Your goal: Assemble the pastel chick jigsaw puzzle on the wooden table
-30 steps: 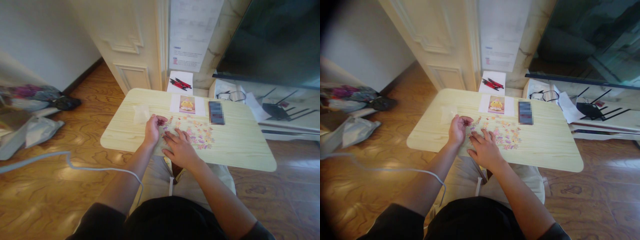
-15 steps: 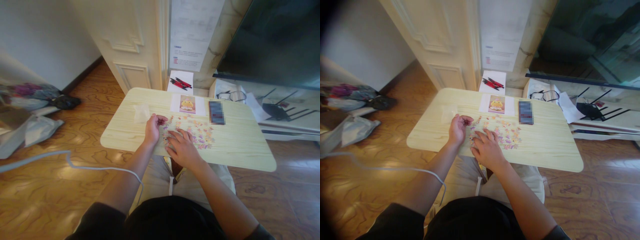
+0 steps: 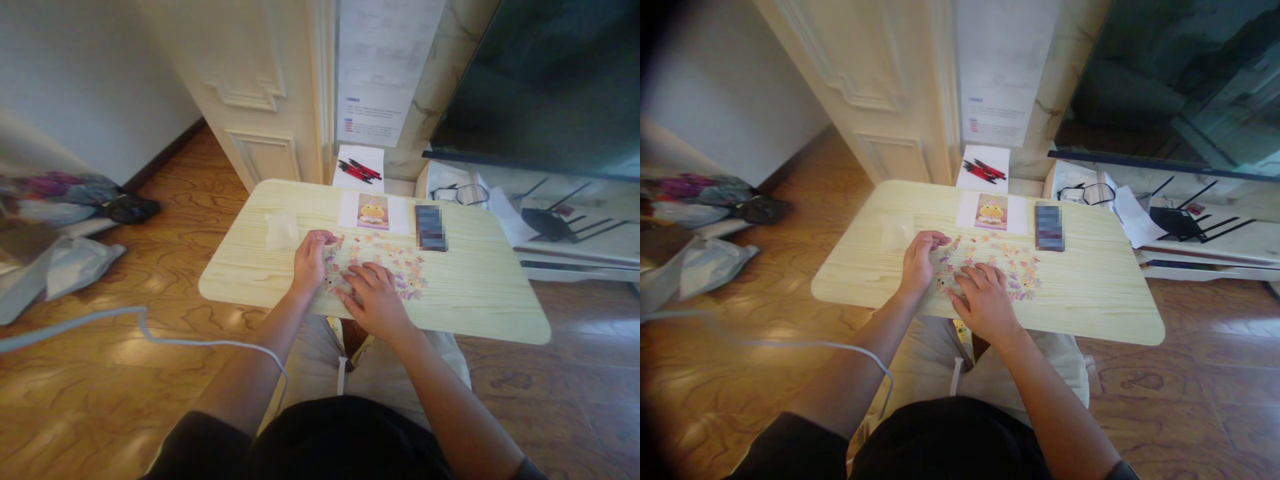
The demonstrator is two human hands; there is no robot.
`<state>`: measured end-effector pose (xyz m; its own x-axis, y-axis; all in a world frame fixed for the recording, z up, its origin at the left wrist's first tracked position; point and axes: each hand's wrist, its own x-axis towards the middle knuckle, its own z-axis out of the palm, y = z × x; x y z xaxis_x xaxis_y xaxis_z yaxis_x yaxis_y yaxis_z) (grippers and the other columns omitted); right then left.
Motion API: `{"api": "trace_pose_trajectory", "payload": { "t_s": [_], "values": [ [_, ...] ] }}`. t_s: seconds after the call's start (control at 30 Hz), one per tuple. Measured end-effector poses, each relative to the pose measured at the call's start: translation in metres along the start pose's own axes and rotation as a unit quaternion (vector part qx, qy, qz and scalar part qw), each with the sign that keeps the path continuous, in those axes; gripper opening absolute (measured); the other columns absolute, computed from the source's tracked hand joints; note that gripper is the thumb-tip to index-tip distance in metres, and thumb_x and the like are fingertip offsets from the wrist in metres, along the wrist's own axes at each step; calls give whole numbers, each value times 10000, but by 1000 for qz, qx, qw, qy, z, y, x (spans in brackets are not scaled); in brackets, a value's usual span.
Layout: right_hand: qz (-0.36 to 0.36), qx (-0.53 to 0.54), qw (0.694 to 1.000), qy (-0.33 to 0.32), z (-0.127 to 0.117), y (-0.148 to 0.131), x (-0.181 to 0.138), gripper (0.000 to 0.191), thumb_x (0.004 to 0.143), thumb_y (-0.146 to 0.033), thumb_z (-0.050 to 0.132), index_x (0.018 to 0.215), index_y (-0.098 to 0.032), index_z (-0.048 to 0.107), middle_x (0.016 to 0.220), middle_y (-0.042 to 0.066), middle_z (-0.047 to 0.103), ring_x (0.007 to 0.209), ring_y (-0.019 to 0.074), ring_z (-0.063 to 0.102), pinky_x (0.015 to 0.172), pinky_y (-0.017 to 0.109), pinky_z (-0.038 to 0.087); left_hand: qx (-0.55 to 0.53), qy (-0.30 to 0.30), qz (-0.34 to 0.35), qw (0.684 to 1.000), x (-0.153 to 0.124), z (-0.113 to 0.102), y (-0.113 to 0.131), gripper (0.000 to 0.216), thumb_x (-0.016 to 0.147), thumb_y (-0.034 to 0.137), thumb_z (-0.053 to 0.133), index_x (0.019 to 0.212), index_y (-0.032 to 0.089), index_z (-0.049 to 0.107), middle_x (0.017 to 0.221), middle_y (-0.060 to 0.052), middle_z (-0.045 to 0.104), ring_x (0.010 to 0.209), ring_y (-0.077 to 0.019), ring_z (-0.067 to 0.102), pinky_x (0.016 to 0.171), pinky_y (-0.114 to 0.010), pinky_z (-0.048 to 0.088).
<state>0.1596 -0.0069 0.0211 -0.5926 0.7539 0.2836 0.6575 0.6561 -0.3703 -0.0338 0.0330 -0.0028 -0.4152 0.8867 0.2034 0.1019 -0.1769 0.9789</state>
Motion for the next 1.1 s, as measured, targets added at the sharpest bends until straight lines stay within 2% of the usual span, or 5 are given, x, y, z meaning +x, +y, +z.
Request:
{"api": "trace_pose_trajectory", "payload": {
  "t_s": [0.1, 0.37, 0.57, 0.77, 1.1],
  "values": [
    [4, 17, 999, 48, -5, 16, -6, 276, 1021, -369, 604, 1236, -247, 726, 1361, 76, 696, 1343, 287, 518, 1184, 495, 363, 81, -29, 9, 996, -4, 5, 2, 152, 934, 269, 566, 1053, 254, 660, 1064, -35, 759, 984, -217, 697, 847, -343, 539],
    [31, 22, 991, 131, -17, 58, -9, 215, 978, -309, 634, 1141, -241, 755, 1209, 85, 745, 1204, 289, 600, 1109, 498, 428, 310, -46, 96, 945, -1, 11, 1, 332, 783, 93, 612, 1069, 256, 658, 1051, -68, 744, 1049, -298, 651, 947, -458, 508],
    [44, 42, 984, 166, -15, 65, -12, 191, 962, -276, 639, 1108, -246, 758, 1143, 79, 756, 1158, 282, 621, 1088, 491, 447, 288, -112, 95, 946, -4, 11, 1, 345, 821, 126, 636, 1134, 268, 663, 1049, -47, 781, 1062, -287, 676, 921, -449, 532],
    [52, 69, 981, 175, -15, 66, -14, 184, 951, -258, 639, 1091, -246, 758, 1127, 77, 755, 1135, 276, 631, 1075, 488, 466, 325, -50, 138, 934, 1, 8, -6, 274, 842, 122, 623, 1067, 248, 717, 1118, -66, 739, 1096, -278, 655, 1024, -445, 488],
    [47, 93, 975, 194, -15, 67, -13, 162, 954, -263, 645, 1069, -248, 757, 1099, 77, 756, 1100, 273, 648, 1081, 507, 479, 389, -62, 125, 911, 0, 16, -7, 137, 852, 358, 771, 942, 256, 789, 1076, -76, 725, 1082, -313, 626, 1036, -490, 446]
  ]
}}
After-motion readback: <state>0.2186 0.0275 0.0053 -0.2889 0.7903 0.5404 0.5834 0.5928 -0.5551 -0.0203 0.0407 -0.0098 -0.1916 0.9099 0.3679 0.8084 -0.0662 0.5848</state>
